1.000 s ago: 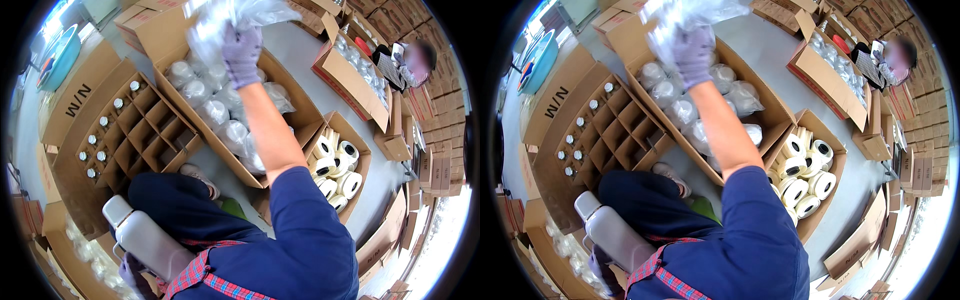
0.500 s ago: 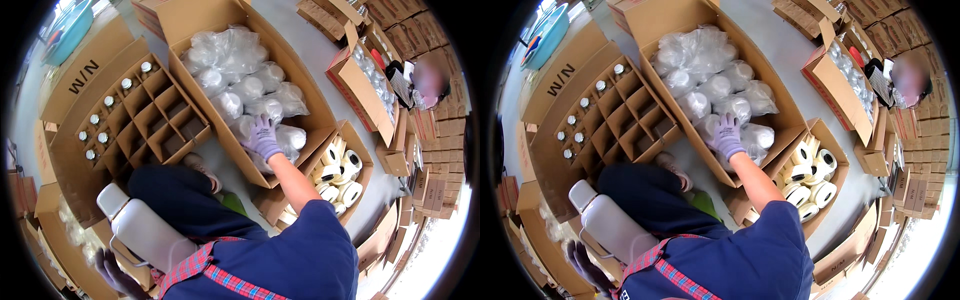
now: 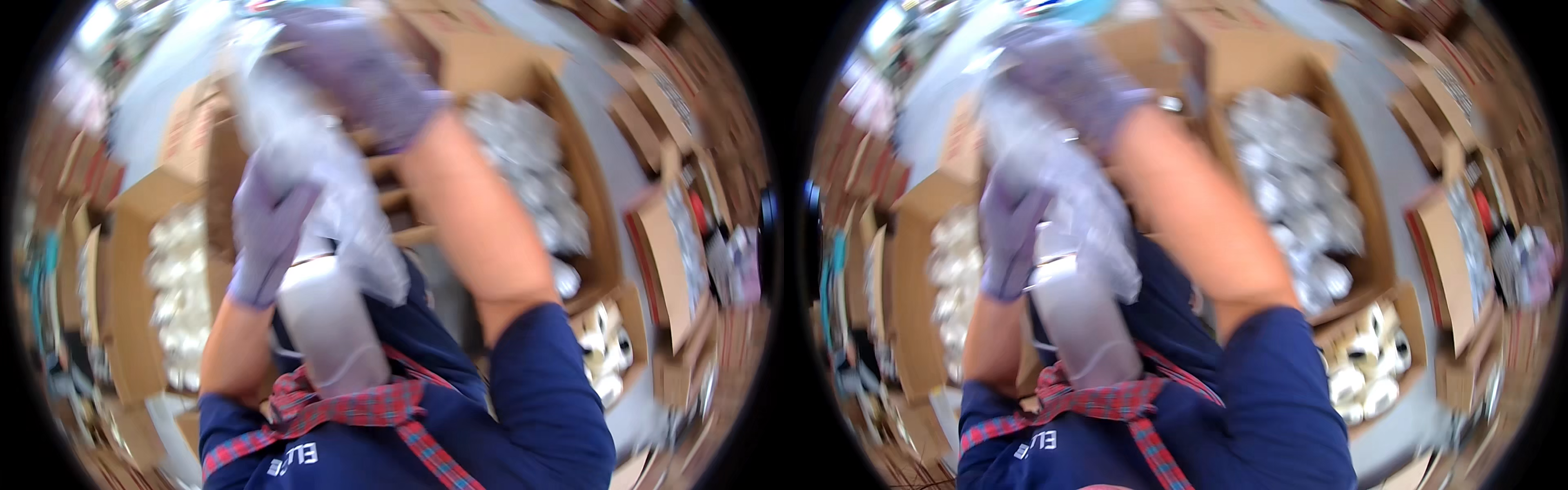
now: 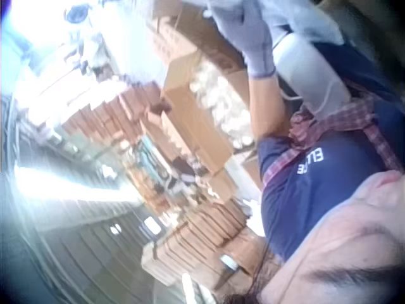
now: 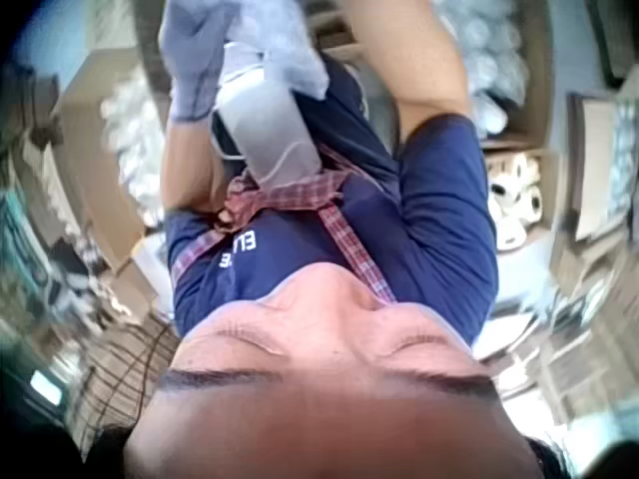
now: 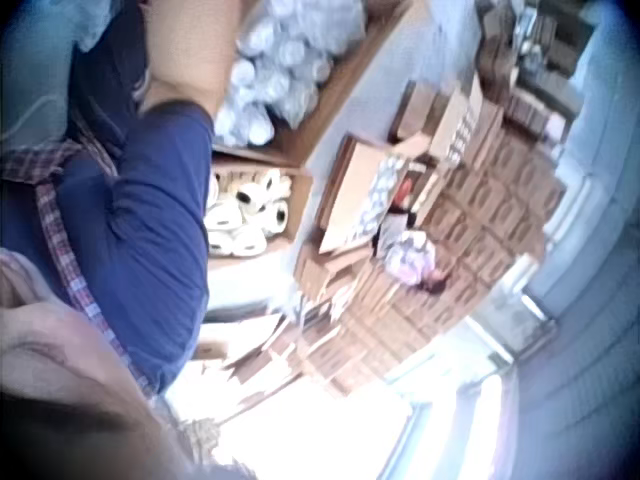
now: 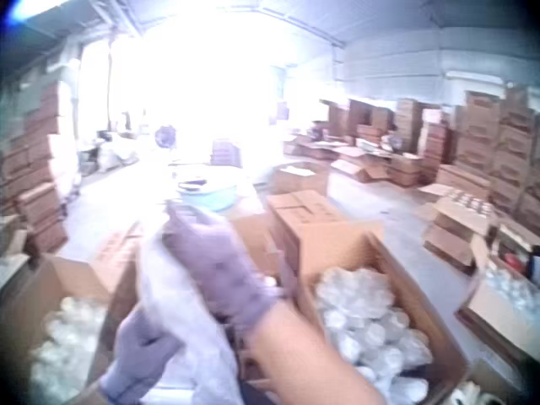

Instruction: The person assembles white thermos flasks by inserting a metal liner into the body, screwing on a lid, and placing the completed unit into a plastic bag. The person repeats this process for multiple units, placing the finished items into a cardboard box.

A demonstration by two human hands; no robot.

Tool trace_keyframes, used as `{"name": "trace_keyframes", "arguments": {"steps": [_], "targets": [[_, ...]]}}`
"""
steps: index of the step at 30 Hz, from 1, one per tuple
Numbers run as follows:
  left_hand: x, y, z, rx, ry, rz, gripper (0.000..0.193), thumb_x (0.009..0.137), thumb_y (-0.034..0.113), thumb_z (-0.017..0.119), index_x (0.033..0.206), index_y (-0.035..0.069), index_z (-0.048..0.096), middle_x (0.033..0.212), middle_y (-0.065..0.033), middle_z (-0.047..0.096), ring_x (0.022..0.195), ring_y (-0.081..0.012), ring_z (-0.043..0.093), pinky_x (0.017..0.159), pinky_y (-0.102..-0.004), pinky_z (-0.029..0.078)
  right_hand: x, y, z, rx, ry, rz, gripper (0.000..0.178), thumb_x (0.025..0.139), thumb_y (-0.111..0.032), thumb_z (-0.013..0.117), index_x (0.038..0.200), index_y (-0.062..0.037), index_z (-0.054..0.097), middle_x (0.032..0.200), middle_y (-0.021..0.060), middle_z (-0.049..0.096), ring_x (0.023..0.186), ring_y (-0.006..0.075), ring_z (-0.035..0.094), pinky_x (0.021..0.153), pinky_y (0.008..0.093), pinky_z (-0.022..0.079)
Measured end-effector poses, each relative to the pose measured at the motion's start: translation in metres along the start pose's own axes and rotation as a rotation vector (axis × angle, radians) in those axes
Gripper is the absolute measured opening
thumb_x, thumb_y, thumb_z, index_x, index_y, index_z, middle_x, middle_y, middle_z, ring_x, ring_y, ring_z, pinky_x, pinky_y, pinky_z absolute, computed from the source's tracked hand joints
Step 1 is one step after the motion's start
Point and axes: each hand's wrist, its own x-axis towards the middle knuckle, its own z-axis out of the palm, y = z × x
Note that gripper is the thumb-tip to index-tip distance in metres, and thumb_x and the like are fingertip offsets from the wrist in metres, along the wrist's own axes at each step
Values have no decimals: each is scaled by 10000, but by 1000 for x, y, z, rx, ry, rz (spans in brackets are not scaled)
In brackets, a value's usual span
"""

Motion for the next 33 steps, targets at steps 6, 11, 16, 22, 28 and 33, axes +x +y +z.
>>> {"name": "trace_keyframes", "arguments": {"steps": [6,11,16,22,28,33], "targets": [[76,-48,-93,-527,72,-201,420,903,76,714,1283,-34,572,1145,-79,671,1014,-165,647,914,-314,520,-83,-24,7,-24,121,205,631,957,-249,628,1458,69,413,1418,180,534,1301,226,522,1082,347,413],[62,-53,-114,-619,68,-234,540,930,122,708,1382,-45,464,1172,-117,648,1071,-204,641,921,-346,526,-99,24,71,-204,272,562,280,945,-140,647,1156,44,640,928,11,665,827,73,588,765,230,493],[1,-34,-84,68,170,175,632,887,6,647,1469,-9,404,1106,-127,657,979,-242,681,867,-351,546,-85,55,84,163,329,576,178,1004,-148,624,1086,6,661,901,-20,638,797,55,555,730,215,474],[-5,-138,-135,106,538,-35,402,903,-29,593,1304,-6,571,1002,-94,688,912,-197,680,812,-315,556,-119,58,54,860,98,496,241,1053,-224,540,1062,1,625,916,21,661,865,93,597,779,253,492],[-65,-152,-122,673,165,183,193,995,117,505,1082,3,634,1048,-90,684,971,-184,673,865,-265,530,-205,125,51,115,262,785,364,1014,-405,606,960,-46,632,826,-38,562,771,61,493,697,227,419],[-124,-79,-125,142,68,-157,314,943,179,619,1177,-30,602,880,-71,622,801,-123,585,727,-271,489,-242,61,57,101,-95,740,440,1011,-470,579,974,-33,609,872,-18,570,818,77,512,743,225,430]]}}
